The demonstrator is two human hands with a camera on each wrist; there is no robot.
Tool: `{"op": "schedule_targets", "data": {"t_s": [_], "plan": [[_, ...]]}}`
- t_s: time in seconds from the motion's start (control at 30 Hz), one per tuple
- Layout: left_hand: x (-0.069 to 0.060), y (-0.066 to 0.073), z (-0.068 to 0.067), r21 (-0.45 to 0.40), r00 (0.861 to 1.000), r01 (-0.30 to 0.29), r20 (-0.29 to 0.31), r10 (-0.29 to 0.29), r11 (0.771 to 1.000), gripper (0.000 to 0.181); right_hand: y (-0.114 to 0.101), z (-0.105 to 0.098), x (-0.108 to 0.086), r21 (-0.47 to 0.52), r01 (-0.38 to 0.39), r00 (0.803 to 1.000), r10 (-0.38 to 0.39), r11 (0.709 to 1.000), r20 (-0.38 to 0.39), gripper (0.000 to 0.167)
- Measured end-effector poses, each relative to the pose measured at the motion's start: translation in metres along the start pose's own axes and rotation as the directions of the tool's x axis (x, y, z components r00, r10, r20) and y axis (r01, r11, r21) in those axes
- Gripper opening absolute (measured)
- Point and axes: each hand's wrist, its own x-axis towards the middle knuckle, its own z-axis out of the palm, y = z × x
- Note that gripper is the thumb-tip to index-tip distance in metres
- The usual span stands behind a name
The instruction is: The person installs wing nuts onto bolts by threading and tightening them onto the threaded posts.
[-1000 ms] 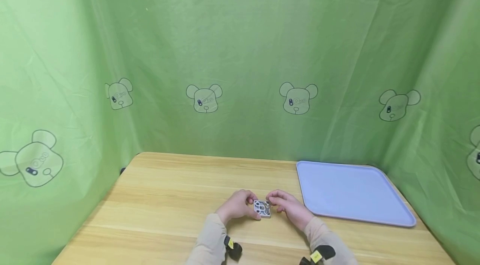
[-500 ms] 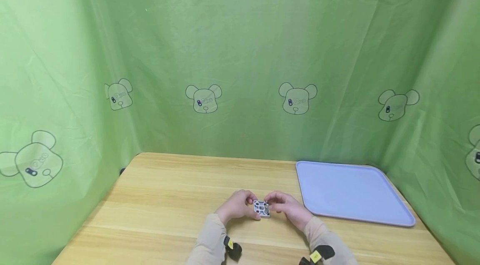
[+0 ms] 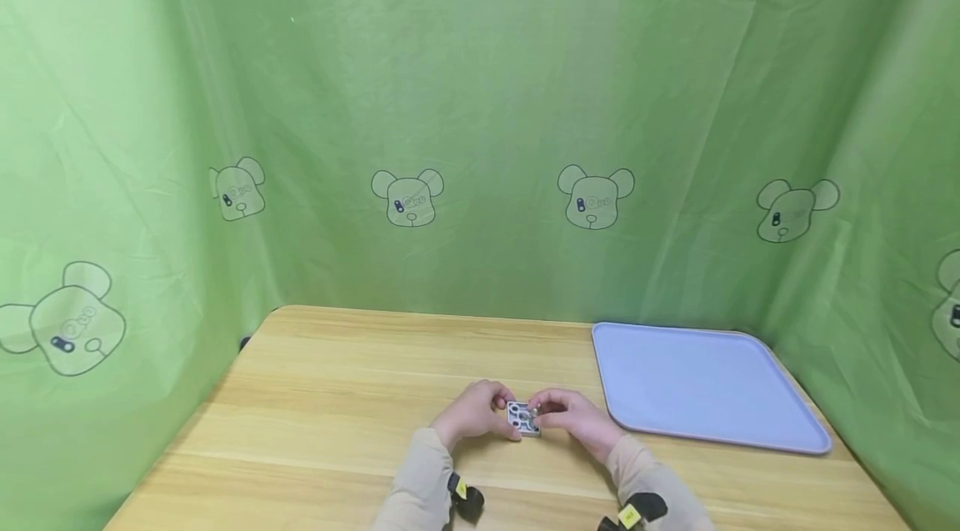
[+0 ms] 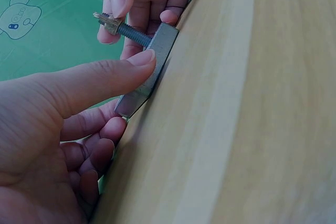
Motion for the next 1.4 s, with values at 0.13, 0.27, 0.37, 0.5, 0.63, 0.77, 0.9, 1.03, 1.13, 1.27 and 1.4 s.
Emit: {"op": "schedule_targets", "data": {"t_s": [0.13,0.27,0.37,0.5,0.63,0.77,0.9,1.03,1.13,1.27,1.4], "plan": [[0.0005,-0.0007,-0.0001,0.007,1.000,0.002,-0.001,-0.002,1.000,0.047,-0.0025,0.0031,0.0000,-0.006,-0.006,0.999,0.006,1.000,-0.033,0.035],[0.0004,-0.0011,-0.0001,0.013,1.000,0.003,-0.002,-0.003,1.000,0.047,-0.0024,0.0054,0.0009,-0.017,-0.011,0.998,0.010,1.000,-0.063,0.034],[0.0007,-0.0016,0.0000,0.013,1.000,0.007,0.000,-0.007,1.000,0.047,-0.0010,0.0054,0.0018,-0.021,-0.012,0.998,0.011,1.000,-0.062,0.036],[0.0012,-0.0020,0.0002,0.011,1.000,0.002,0.001,-0.002,1.000,0.049,-0.0006,0.0029,0.0016,-0.010,-0.036,0.997,0.035,0.999,-0.067,0.039],[0.0004,-0.0011,0.0002,0.003,1.000,0.000,0.000,0.000,1.000,0.049,-0.0024,0.0006,0.0004,0.058,-0.074,0.993,0.079,0.996,-0.089,0.040],[0.0007,-0.0012,0.0004,0.000,1.000,0.004,0.000,-0.004,1.000,0.048,-0.0031,-0.0002,-0.0002,0.119,-0.079,0.991,0.091,0.990,-0.094,0.036],[0.0007,-0.0012,0.0002,-0.001,1.000,0.005,0.001,-0.005,1.000,0.048,-0.0022,-0.0014,-0.0004,0.087,-0.053,0.996,0.060,0.995,-0.071,0.035],[0.0002,-0.0008,0.0001,-0.002,1.000,0.002,0.002,-0.002,1.000,0.047,-0.0019,-0.0025,-0.0009,0.050,-0.031,0.999,0.033,0.998,-0.032,0.039],[0.0000,-0.0008,0.0001,0.003,1.000,0.000,0.001,0.000,1.000,0.046,-0.0011,-0.0028,-0.0010,0.036,-0.014,1.000,0.015,0.999,-0.009,0.041],[-0.0001,-0.0006,-0.0006,0.016,1.000,0.005,0.001,-0.005,1.000,0.047,0.0007,-0.0029,-0.0011,0.017,0.014,1.000,-0.015,1.000,0.020,0.041],[0.0002,-0.0005,-0.0005,0.024,1.000,0.002,0.002,-0.002,1.000,0.047,0.0013,-0.0021,-0.0008,0.016,0.010,1.000,-0.010,1.000,0.024,0.038]]}}
